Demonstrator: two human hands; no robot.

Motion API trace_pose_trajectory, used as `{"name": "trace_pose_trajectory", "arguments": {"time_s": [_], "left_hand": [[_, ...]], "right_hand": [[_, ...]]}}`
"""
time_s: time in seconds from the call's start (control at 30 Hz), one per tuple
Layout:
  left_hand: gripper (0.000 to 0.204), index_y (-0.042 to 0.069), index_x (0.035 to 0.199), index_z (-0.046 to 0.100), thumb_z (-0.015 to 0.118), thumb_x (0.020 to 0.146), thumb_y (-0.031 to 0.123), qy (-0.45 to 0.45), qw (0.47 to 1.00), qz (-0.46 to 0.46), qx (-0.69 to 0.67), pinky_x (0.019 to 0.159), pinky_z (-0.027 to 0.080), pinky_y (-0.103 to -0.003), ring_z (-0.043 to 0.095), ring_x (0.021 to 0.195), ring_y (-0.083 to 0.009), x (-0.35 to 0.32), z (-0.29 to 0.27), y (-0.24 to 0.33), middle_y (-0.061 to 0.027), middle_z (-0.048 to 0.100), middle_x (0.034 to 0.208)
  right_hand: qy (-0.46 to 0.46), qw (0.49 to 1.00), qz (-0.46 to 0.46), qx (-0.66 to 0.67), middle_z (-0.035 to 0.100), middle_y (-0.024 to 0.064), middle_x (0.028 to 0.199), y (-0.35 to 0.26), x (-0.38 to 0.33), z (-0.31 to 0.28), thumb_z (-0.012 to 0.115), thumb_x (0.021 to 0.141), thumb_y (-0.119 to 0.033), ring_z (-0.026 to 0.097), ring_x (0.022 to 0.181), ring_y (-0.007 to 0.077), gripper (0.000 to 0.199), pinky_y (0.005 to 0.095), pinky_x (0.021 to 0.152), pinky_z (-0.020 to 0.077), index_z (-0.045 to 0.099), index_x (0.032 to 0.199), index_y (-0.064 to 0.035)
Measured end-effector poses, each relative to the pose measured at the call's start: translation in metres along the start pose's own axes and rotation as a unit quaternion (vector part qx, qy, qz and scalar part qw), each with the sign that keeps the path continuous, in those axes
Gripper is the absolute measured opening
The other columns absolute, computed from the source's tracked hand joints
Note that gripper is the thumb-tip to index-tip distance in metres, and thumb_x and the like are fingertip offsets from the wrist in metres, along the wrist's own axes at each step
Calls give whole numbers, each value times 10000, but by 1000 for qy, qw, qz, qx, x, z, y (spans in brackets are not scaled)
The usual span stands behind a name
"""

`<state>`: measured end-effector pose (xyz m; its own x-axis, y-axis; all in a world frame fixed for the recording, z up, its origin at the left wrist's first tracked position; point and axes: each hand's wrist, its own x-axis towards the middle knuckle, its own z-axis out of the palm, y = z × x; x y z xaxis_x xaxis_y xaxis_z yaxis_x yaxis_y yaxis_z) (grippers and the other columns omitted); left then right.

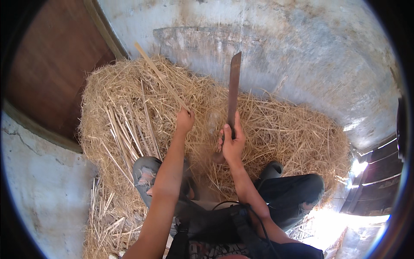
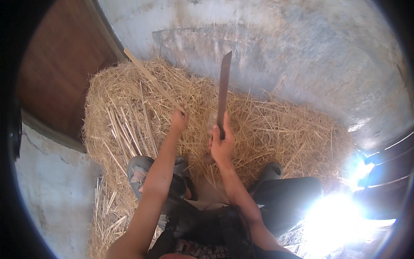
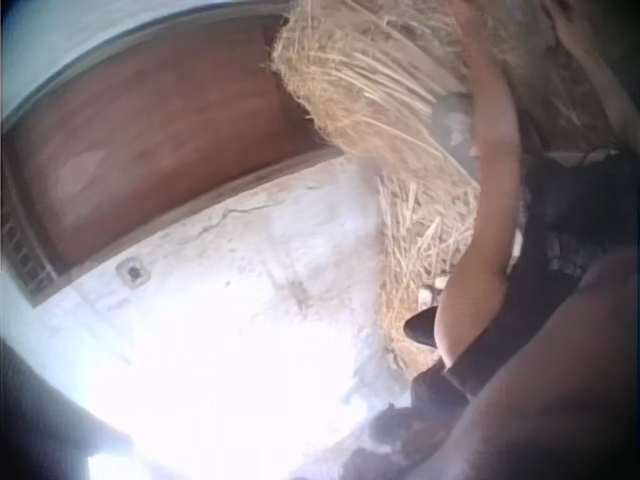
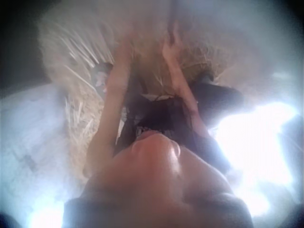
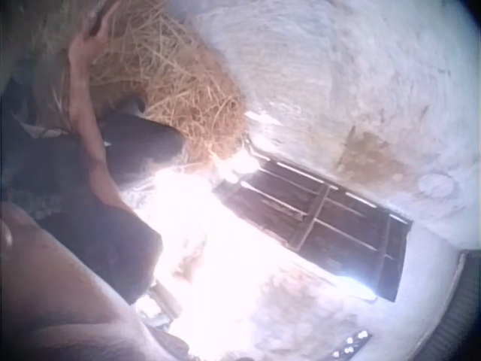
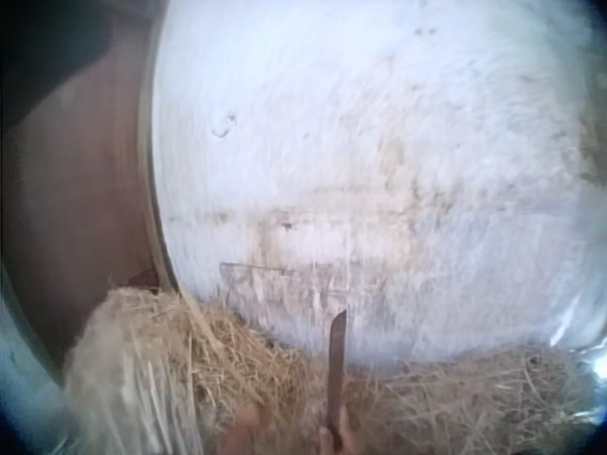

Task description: The person shaves and smooths a thin strip of wood using a box cutter and a large knife, handling the strip by hand over a pile of straw.

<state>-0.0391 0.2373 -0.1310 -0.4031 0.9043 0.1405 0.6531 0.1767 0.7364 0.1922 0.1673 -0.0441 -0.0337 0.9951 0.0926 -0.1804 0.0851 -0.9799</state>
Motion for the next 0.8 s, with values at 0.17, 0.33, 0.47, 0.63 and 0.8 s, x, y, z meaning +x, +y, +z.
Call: {"name": "trace_pose_trajectory", "arguments": {"time_s": [0.17,0.33,0.47,0.63,0.8], "left_hand": [[455,3,1422,413,519,1045,234,-24,999,35,-22,642,533,-455,689,726,-350,12,-5,-11,-201,678,807],[460,53,1451,367,482,1072,286,0,988,139,-73,653,560,-429,698,772,-298,3,-97,160,-160,689,891],[384,85,1408,518,498,1060,247,27,997,74,19,708,566,-411,674,792,-239,-1,-199,209,-120,694,921],[254,125,1188,719,575,982,158,115,899,288,309,730,547,-425,703,787,-256,0,-288,223,-119,709,860],[128,134,967,777,689,879,164,15,787,225,575,711,566,-424,730,776,-279,1,-280,217,-85,740,816]], "right_hand": [[2,999,14,34,589,17,808,-16,-3,3,535,1059,-146,510,517,49,592,231,434,452,311,1604,-206],[49,997,-9,66,575,13,810,-25,7,-16,512,1067,-139,525,537,62,611,243,433,451,260,1619,-208],[68,994,-12,90,559,14,807,-38,6,-21,490,1071,-124,518,551,68,617,244,445,456,231,1626,-199],[118,985,-29,125,578,41,816,-32,11,-36,501,1077,-153,546,552,96,611,279,440,474,238,1625,-220],[157,973,-17,169,573,39,809,-45,9,-50,517,1066,-139,548,556,107,628,283,444,472,242,1624,-220]]}}
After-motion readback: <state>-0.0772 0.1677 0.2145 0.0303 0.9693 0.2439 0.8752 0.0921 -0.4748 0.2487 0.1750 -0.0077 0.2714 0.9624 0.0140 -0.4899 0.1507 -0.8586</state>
